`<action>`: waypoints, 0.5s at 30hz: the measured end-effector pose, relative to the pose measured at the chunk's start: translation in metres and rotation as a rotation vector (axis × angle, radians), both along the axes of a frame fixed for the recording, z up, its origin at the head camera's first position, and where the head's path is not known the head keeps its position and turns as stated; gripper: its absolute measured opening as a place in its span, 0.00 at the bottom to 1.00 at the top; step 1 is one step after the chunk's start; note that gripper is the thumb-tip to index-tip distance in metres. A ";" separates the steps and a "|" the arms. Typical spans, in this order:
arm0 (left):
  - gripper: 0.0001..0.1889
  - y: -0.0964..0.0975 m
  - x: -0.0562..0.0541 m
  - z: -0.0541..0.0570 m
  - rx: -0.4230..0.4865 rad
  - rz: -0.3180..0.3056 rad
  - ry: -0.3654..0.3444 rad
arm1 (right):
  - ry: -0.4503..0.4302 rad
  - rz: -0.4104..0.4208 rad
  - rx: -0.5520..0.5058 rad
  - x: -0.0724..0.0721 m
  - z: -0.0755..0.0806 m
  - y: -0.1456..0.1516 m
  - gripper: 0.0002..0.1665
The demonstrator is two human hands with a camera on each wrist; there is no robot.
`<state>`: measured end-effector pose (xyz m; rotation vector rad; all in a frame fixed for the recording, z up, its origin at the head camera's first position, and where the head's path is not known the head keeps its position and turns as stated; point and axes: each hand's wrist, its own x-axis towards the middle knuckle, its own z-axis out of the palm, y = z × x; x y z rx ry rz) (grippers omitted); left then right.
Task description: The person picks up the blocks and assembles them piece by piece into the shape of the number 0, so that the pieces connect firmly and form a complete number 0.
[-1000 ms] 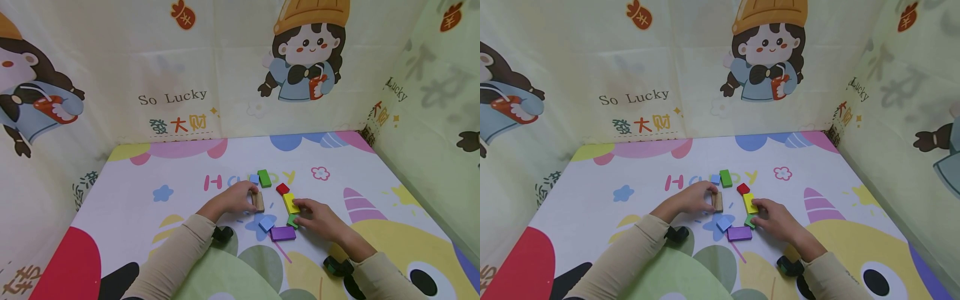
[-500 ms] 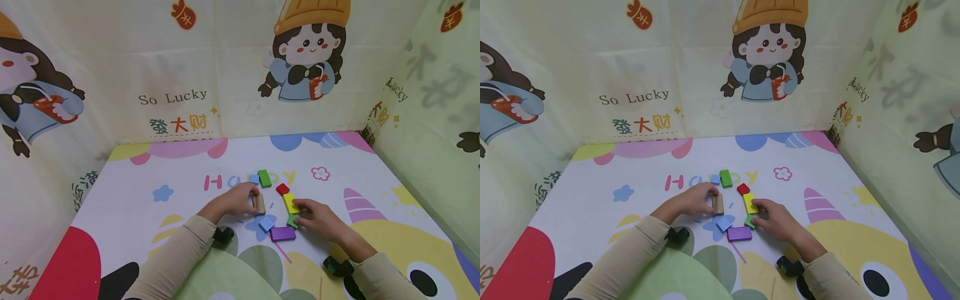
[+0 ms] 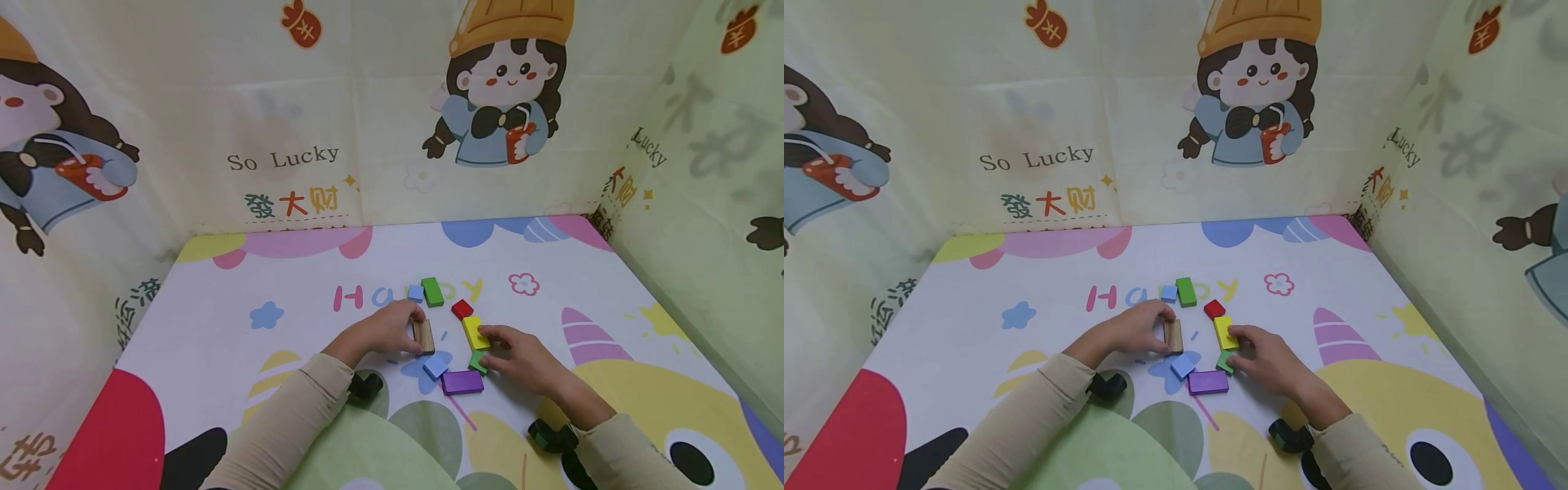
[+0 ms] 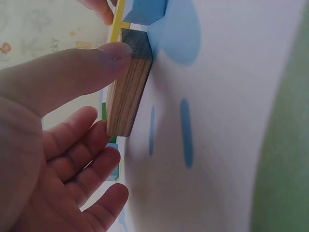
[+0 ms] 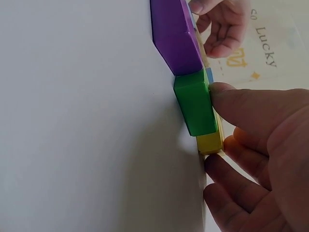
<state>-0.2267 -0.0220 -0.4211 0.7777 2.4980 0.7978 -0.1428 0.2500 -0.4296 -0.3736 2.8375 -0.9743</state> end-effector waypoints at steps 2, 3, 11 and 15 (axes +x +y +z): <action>0.26 0.000 0.000 -0.001 0.000 -0.005 0.005 | 0.002 0.003 -0.001 0.000 0.000 0.000 0.32; 0.26 0.000 0.000 -0.001 -0.001 -0.005 0.005 | 0.003 0.004 -0.001 0.000 0.000 0.000 0.32; 0.27 0.000 0.002 0.000 0.005 -0.020 0.012 | -0.005 -0.004 -0.001 0.001 0.001 -0.001 0.32; 0.27 0.000 0.002 0.000 0.002 -0.015 0.008 | -0.011 -0.004 -0.006 0.000 0.001 -0.001 0.32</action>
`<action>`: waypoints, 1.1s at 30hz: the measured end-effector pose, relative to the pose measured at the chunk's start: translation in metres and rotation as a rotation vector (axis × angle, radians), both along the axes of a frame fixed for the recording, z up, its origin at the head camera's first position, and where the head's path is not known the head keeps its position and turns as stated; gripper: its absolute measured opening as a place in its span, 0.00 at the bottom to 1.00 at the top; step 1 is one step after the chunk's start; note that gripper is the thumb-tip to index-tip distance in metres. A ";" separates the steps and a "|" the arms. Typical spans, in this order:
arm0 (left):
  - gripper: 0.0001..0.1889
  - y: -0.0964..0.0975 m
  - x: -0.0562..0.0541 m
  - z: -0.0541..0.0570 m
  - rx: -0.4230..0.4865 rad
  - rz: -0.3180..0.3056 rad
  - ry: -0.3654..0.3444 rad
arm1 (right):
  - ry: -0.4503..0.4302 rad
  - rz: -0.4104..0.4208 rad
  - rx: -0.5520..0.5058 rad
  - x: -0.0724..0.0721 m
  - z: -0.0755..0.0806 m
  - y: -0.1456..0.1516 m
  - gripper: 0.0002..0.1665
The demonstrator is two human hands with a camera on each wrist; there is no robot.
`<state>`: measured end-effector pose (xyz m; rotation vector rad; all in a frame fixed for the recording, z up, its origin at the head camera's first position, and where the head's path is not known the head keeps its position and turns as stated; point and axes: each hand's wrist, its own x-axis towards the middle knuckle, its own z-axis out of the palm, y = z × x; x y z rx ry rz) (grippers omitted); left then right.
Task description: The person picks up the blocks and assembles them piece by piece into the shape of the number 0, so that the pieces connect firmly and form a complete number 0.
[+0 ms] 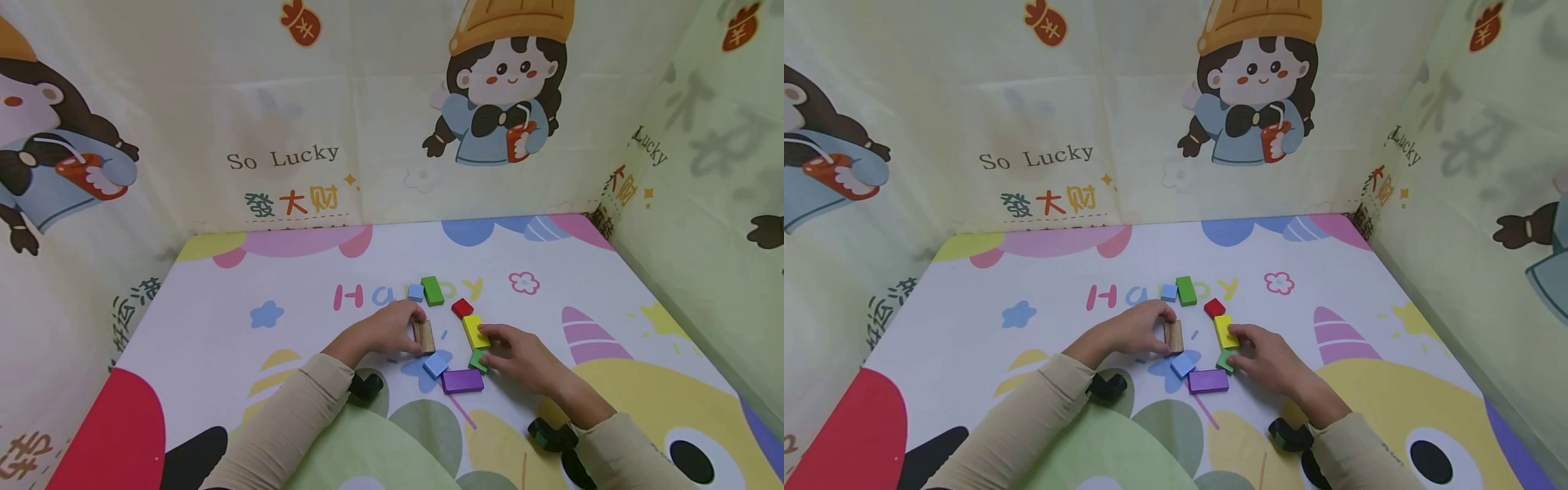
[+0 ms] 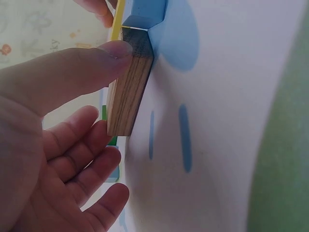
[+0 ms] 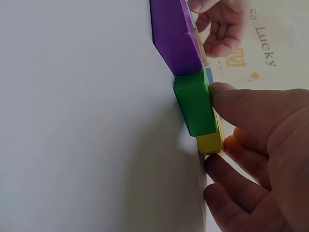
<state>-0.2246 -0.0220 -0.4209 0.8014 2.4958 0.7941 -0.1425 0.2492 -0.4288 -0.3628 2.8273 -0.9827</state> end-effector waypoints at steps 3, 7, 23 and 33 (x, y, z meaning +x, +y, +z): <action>0.27 0.000 0.000 0.000 -0.002 0.003 -0.001 | 0.004 0.005 -0.001 -0.001 0.000 0.000 0.32; 0.26 0.000 -0.001 0.001 -0.008 0.000 0.005 | 0.010 0.010 -0.002 -0.001 0.000 0.001 0.32; 0.27 0.000 0.002 0.004 -0.013 0.000 -0.009 | 0.014 0.015 -0.003 -0.002 0.000 0.001 0.32; 0.28 0.000 0.003 0.003 -0.018 -0.006 -0.002 | 0.010 0.012 -0.007 -0.001 -0.001 0.002 0.32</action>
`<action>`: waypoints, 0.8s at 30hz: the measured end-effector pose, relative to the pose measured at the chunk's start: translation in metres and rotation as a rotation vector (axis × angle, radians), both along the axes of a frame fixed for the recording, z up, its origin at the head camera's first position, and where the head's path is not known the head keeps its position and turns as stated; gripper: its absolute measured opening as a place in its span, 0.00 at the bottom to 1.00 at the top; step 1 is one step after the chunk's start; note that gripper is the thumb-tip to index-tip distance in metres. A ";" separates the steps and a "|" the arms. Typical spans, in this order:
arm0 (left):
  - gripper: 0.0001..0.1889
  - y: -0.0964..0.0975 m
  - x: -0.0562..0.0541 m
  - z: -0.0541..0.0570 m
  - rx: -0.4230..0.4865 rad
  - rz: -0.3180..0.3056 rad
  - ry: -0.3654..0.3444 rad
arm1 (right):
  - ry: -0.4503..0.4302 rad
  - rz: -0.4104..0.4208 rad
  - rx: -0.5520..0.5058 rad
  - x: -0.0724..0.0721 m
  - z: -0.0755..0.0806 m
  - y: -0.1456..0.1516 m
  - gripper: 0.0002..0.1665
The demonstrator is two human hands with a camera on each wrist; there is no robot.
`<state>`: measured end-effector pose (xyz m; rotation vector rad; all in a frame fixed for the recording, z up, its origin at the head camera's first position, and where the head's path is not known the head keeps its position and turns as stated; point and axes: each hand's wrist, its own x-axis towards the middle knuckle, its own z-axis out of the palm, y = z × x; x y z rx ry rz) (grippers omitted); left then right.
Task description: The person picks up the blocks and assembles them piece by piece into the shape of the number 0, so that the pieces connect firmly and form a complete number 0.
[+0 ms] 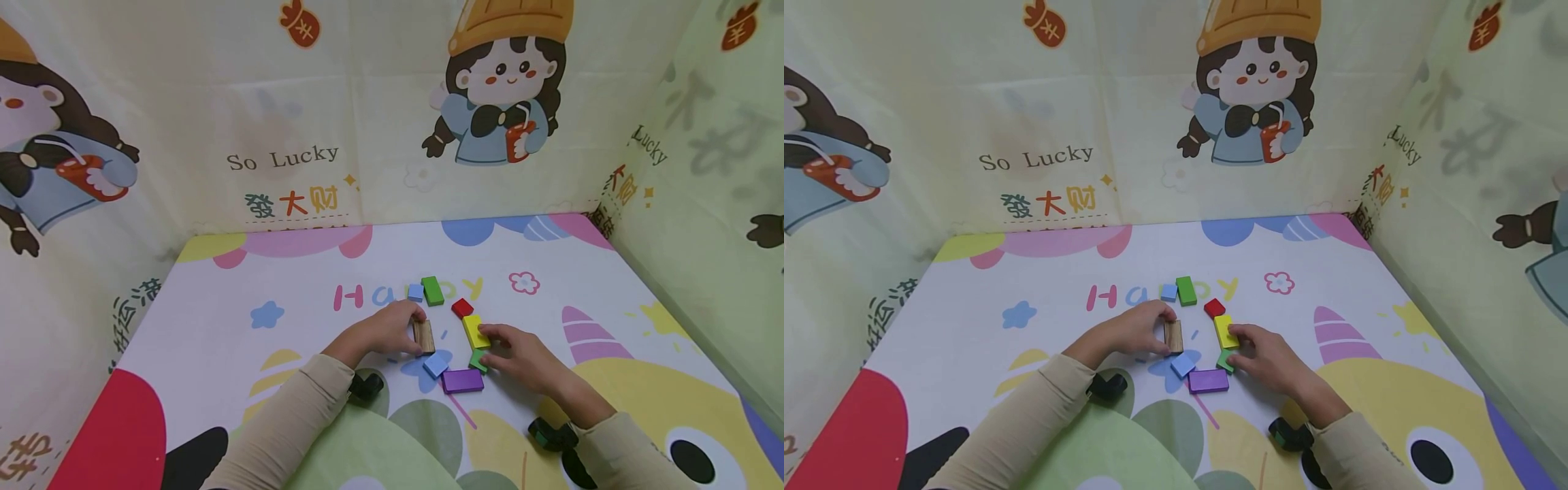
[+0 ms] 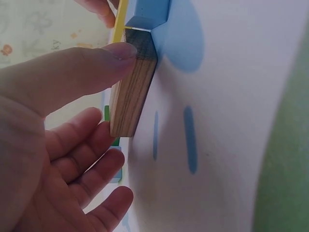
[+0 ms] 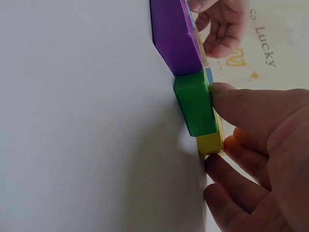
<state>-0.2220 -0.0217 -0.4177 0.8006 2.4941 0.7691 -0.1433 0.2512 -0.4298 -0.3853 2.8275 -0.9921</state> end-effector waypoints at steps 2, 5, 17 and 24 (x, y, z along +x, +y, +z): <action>0.28 0.000 0.000 0.000 0.000 -0.001 0.001 | 0.002 0.000 0.000 0.000 0.000 0.000 0.32; 0.28 0.000 0.000 -0.001 -0.001 -0.002 0.001 | 0.003 0.001 -0.002 0.000 -0.001 0.000 0.32; 0.30 0.000 0.001 0.002 -0.003 0.003 -0.005 | 0.011 0.015 -0.007 0.000 0.000 0.000 0.32; 0.30 -0.001 -0.004 0.002 -0.005 0.016 0.023 | 0.011 0.009 -0.003 0.001 0.000 0.000 0.32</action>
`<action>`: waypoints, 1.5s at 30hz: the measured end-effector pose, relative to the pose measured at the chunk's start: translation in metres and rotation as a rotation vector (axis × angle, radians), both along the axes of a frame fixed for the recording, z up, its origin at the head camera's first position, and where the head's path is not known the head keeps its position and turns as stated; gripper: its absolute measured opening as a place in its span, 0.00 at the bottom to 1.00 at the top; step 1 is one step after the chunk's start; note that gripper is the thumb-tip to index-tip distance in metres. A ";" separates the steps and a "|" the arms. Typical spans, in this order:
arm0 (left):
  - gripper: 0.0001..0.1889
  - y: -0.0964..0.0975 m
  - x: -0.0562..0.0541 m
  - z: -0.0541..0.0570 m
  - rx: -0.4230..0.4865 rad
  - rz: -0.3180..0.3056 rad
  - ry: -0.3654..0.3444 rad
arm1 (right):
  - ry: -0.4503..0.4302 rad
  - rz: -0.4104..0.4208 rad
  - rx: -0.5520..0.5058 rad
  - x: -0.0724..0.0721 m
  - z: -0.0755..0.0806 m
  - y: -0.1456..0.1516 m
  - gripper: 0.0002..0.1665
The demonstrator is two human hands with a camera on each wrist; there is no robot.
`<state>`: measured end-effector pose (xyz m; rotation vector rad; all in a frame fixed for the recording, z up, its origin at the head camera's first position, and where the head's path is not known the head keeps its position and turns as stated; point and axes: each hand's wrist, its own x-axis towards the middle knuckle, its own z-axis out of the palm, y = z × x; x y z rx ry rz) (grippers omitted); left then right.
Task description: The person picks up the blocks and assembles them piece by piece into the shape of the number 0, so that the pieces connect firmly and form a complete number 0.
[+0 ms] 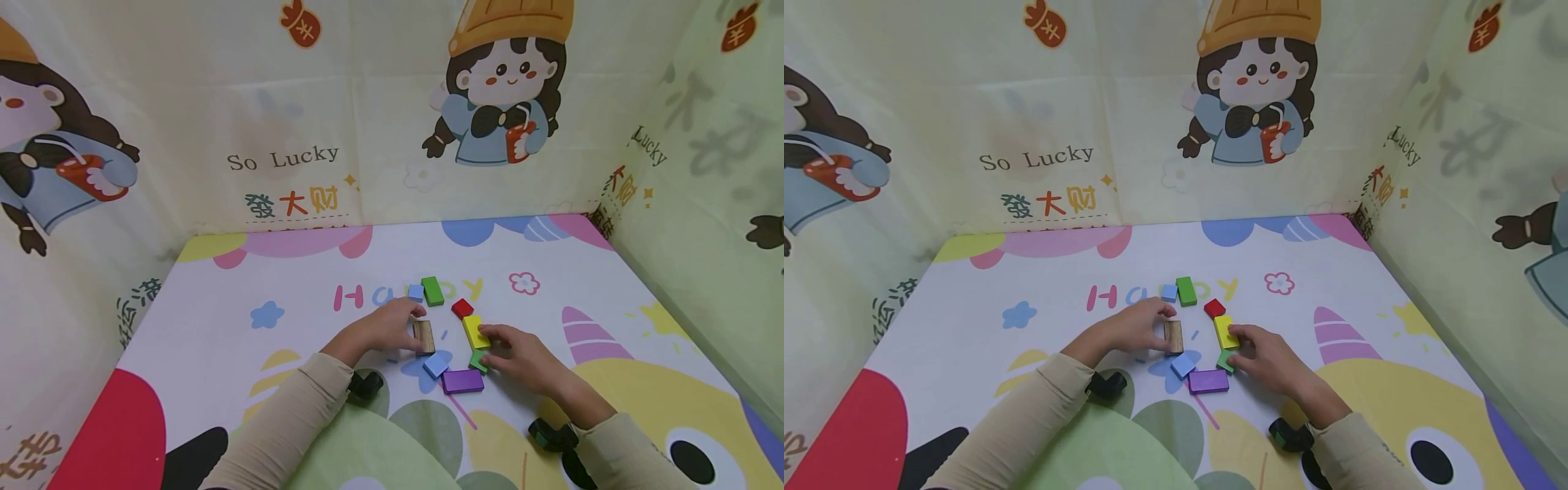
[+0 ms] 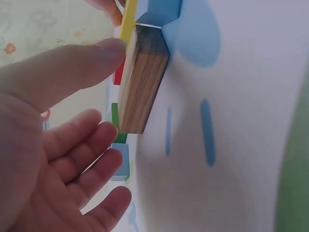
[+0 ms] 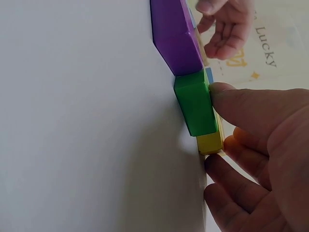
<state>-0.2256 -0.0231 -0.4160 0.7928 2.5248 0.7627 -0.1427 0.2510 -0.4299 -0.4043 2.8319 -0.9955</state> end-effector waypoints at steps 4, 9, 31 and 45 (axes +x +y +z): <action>0.28 0.000 -0.004 0.002 0.010 0.023 0.023 | -0.006 -0.004 -0.002 0.000 0.000 0.000 0.32; 0.26 0.001 -0.009 0.006 0.020 0.065 0.048 | -0.012 -0.009 0.001 0.000 0.000 0.000 0.32; 0.24 0.011 -0.041 -0.003 0.067 0.277 0.040 | -0.018 -0.005 0.004 -0.001 0.001 -0.001 0.32; 0.21 0.015 -0.047 -0.008 0.087 0.297 0.057 | -0.028 -0.011 -0.001 -0.001 -0.001 0.000 0.32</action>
